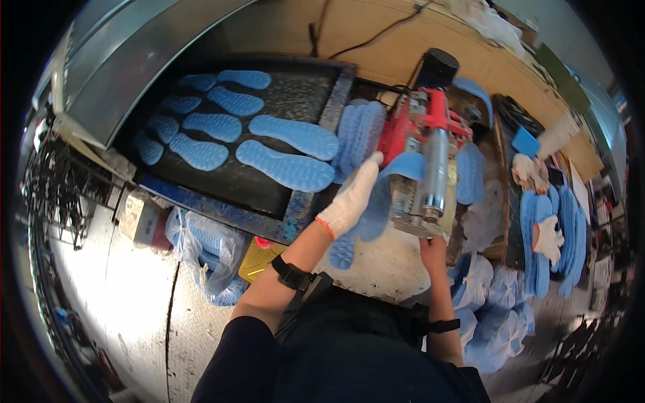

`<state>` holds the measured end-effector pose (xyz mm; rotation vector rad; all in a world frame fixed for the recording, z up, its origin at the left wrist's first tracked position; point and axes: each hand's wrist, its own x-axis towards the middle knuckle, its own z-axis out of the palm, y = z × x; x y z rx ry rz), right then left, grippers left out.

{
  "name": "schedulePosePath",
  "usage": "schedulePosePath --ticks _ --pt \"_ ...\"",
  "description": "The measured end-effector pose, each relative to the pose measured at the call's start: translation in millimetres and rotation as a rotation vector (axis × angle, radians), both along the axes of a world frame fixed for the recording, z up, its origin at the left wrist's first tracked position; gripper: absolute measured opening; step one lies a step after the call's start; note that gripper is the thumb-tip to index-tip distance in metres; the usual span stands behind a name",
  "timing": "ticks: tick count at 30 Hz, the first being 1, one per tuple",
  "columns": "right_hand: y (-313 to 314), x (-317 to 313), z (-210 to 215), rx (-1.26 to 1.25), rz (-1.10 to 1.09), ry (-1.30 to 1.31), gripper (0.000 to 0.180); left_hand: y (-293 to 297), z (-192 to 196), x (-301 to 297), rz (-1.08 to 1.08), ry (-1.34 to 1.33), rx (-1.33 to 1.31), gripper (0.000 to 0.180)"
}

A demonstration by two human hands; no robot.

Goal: Applying adhesive to shoe insoles using a roller gluing machine.

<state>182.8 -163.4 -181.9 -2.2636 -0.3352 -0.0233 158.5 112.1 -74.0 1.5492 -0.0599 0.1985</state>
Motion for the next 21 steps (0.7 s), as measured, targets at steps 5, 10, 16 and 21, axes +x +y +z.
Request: schedulePosePath --ticks 5,10,16,21 --pt "84.5 4.7 -25.4 -0.010 0.268 -0.452 0.034 3.5 37.4 -64.5 0.115 0.515 -0.837 0.053" --pt "121.1 21.4 -70.6 0.378 0.091 0.146 0.074 17.5 53.5 -39.3 0.059 0.272 -1.109 0.056" --pt "163.9 -16.7 -12.2 -0.159 0.047 -0.013 0.090 115.0 45.9 41.1 0.413 -0.116 -1.207 0.037" --pt "148.3 -9.1 -12.5 0.026 0.146 0.282 0.059 153.4 39.5 123.0 0.695 0.019 -1.222 0.044"
